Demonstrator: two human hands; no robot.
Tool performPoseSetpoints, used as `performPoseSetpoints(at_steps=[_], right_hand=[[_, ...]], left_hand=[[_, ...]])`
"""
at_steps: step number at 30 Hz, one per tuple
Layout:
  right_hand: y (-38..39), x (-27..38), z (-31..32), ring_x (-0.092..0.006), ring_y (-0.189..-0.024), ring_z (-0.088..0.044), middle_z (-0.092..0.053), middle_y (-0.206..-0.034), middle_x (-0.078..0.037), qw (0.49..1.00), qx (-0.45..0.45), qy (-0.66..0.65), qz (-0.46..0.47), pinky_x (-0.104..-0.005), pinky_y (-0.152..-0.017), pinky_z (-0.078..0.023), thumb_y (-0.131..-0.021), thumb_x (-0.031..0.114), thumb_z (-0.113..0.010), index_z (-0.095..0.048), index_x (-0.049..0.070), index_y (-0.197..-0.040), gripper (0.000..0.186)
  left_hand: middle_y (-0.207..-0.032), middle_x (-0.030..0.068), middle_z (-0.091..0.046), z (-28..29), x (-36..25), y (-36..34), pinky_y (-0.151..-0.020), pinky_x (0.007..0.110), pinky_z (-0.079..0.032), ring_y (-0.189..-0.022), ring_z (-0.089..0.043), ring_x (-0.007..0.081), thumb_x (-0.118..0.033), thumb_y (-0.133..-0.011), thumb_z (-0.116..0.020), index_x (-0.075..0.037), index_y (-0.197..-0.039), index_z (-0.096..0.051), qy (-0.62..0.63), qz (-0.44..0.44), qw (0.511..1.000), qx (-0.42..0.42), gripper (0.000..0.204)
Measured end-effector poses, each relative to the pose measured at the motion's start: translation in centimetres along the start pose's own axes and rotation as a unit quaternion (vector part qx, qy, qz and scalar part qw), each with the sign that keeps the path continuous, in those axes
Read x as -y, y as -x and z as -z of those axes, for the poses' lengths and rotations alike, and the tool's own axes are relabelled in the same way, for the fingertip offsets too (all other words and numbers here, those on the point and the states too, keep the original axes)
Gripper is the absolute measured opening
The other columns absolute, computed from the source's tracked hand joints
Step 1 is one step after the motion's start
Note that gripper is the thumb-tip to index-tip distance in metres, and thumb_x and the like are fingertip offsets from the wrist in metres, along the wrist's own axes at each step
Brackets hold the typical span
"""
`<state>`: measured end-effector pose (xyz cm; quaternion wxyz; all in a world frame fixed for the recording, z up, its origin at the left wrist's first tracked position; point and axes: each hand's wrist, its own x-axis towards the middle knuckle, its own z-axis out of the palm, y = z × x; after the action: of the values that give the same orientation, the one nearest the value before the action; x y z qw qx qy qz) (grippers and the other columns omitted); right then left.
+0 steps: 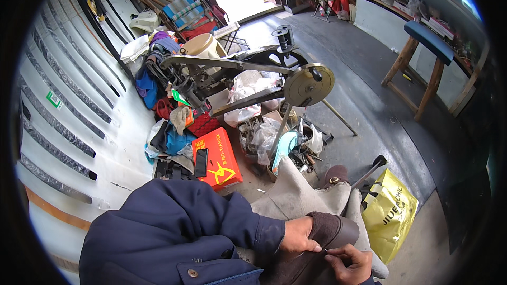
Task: The person hand-sews a brown shoe upper mounted on a last using a needle and thread. They repeatedly pierce the leather along a seam, pull the thread through, and adjust the shoe position to continue stitching along the edge.
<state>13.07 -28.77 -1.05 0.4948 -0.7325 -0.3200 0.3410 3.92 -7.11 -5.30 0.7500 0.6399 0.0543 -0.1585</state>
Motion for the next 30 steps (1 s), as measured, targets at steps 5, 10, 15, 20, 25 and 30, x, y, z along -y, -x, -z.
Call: performPoseSetpoints(at_steps=[5, 10, 15, 20, 25, 30], right_hand=[[0.5, -0.5, 0.3, -0.0149, -0.067, -0.076, -0.077, -0.074, -0.011, 0.999, -0.032, 0.011, -0.005, -0.026, -0.064, -0.057, -0.085, 0.002, -0.084, -0.075, 0.001, -0.092, 0.01], [1.8, -0.7, 0.1, -0.0141, -0.065, -0.074, -0.075, -0.071, -0.01, 0.998, -0.028, 0.06, 0.016, -0.0264, -0.061, -0.055, -0.087, 0.002, -0.083, -0.074, 0.002, -0.097, 0.014], [2.4, -0.4, -0.3, -0.0134, -0.073, -0.075, -0.077, -0.08, -0.01, 0.997, -0.043, 0.06, 0.037, -0.0269, -0.065, -0.055, -0.088, 0.002, -0.082, -0.072, 0.002, -0.1, 0.015], [2.5, 0.4, -0.9, -0.0102, -0.069, -0.07, -0.075, -0.078, -0.007, 0.996, -0.055, 0.051, 0.05, -0.0245, -0.067, -0.053, -0.091, 0.001, -0.081, -0.07, 0.0, -0.102, 0.016], [2.6, 1.4, -1.8, -0.0263, -0.063, -0.07, -0.07, -0.074, -0.013, 0.991, -0.082, 0.096, 0.054, -0.0346, -0.061, -0.052, -0.091, 0.01, -0.08, -0.067, 0.006, -0.104, 0.018], [2.9, 2.8, -2.8, -0.0376, -0.073, -0.07, -0.069, -0.078, -0.016, 0.972, -0.114, 0.197, 0.051, -0.0445, -0.063, -0.053, -0.092, 0.013, -0.075, -0.063, 0.008, -0.102, 0.016]], left_hand=[[-0.143, 0.0203, -0.063, 0.0, -1.6, 1.2, -0.116, 0.039, -0.042, -0.13, -0.058, 0.0245, -0.015, -0.09, -0.075, 0.005, -0.146, -0.052, -0.072, -0.028, 0.997, -0.021, 0.064], [-0.098, 0.0177, -0.075, 1.3, -4.3, 4.1, -0.082, 0.036, -0.056, -0.088, -0.071, 0.0215, -0.031, -0.095, -0.078, 0.005, -0.119, -0.066, -0.194, -0.068, 0.978, -0.032, 0.045], [-0.079, 0.0125, -0.072, 2.4, -5.8, 7.2, -0.07, 0.031, -0.053, -0.075, -0.067, 0.0127, -0.017, -0.1, -0.072, 0.005, -0.103, -0.068, -0.228, -0.07, 0.968, -0.073, 0.022], [-0.109, 0.0192, -0.074, 2.5, -4.9, 8.8, -0.085, 0.039, -0.058, -0.091, -0.074, 0.0252, -0.014, -0.109, -0.057, -0.004, -0.099, -0.059, 0.286, -0.107, 0.95, -0.06, 0.014], [-0.101, 0.0099, -0.071, 2.8, -3.4, 7.6, -0.093, 0.039, -0.053, -0.091, -0.068, 0.0213, -0.016, -0.108, -0.058, -0.004, -0.102, -0.062, 0.203, -0.126, 0.968, -0.072, 0.014], [-0.101, 0.0062, -0.073, 1.8, -3.1, 6.5, -0.084, 0.027, -0.051, -0.092, -0.063, 0.0092, -0.002, -0.104, -0.055, 0.004, -0.121, -0.067, -0.181, -0.104, 0.97, -0.122, 0.022]])
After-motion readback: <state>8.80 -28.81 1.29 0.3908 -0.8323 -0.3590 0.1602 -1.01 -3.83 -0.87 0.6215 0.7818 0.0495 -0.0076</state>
